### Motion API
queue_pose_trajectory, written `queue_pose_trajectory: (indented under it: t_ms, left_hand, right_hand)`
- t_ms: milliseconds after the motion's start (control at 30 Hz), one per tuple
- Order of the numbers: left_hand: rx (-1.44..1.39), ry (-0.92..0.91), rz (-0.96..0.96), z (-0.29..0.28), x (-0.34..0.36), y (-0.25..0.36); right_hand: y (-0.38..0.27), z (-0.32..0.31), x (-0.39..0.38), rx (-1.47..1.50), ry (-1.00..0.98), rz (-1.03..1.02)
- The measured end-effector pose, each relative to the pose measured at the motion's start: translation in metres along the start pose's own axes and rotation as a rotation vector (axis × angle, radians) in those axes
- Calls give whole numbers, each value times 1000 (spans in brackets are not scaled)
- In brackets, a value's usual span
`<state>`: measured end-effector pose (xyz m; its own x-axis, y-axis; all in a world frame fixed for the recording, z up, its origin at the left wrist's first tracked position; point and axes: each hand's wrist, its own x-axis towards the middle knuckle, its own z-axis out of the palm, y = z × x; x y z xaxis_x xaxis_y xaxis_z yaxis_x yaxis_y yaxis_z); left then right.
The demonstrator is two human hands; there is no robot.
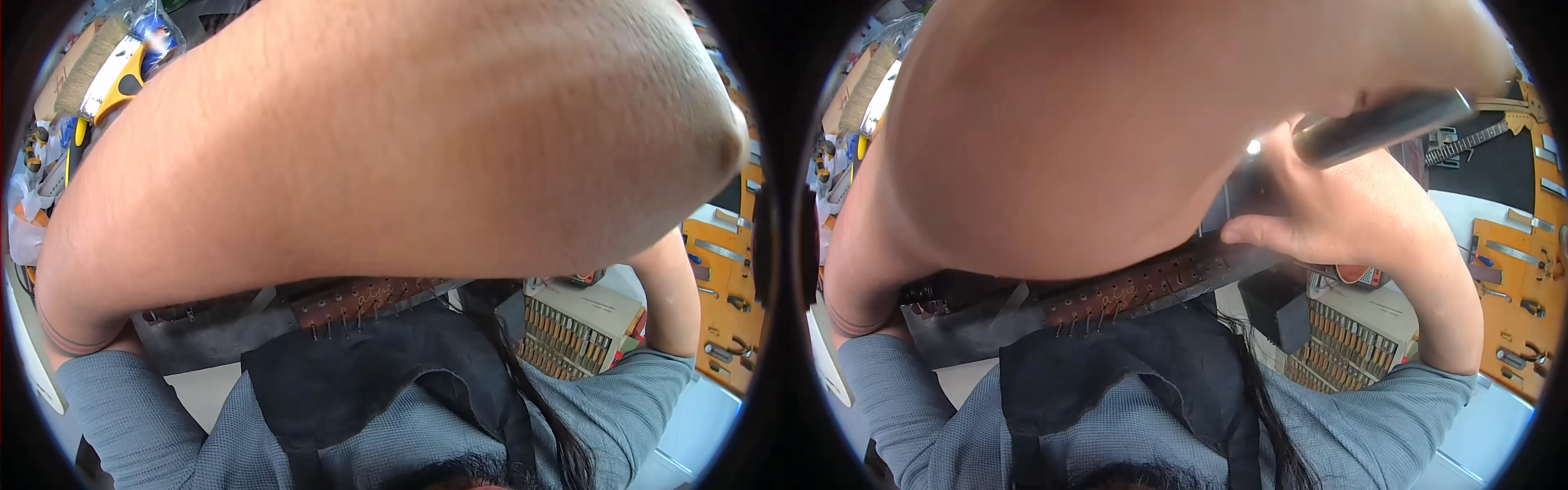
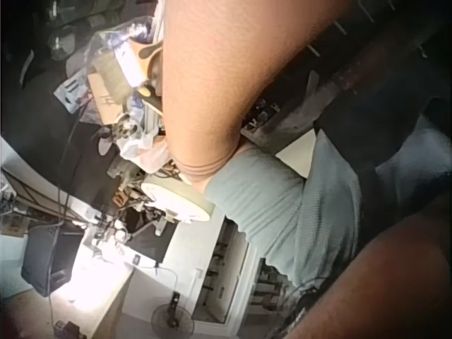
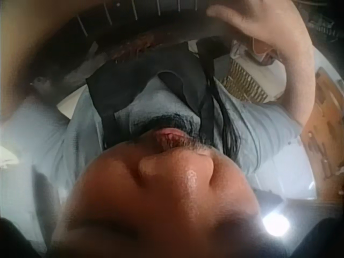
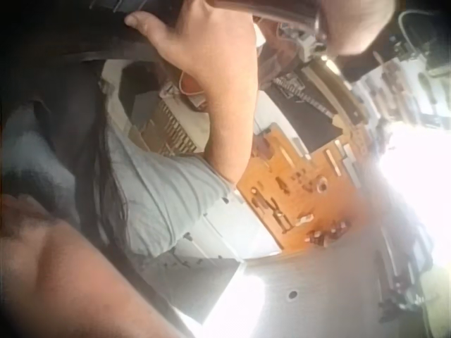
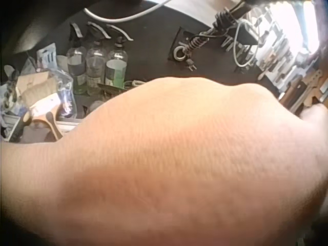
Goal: The person grinds a small metal fret on a bench grinder, then installs it into a slot on a guitar neck. They use a hammer and a metal punch to seat the fret, followed by applying glue to the fret slot. The person then selects a small white circular inlay from a parts box and grinds it on the bench grinder.
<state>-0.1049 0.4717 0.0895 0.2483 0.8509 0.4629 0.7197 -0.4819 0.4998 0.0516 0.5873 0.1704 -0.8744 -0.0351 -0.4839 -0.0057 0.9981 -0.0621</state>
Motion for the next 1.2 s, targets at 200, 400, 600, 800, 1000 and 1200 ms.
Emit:
queue_pose_trajectory:
  t_ms: [200, 400, 600, 800, 1000, 1200]
  left_hand:
    - [2, 2, -8, -5, -8, 1]
    - [56, 17, -46, -17, -18, 15]
    - [16, 5, -30, -11, -14, 5]
    - [8, 19, -33, -13, -23, 6]
    - [-31, -2, -23, -10, -22, 2]
    - [-33, 4, -37, -16, -33, 3]
  right_hand:
    - [-11, 1, 5, 80, 84, 39]
    - [-15, -4, 6, -59, 62, -75]
    - [2, 17, 0, -120, 148, -1]
    - [2, 30, -12, -88, 183, 11]
    - [-8, 31, -14, -99, 53, 98]
    - [-23, 26, -12, -8, 113, 151]
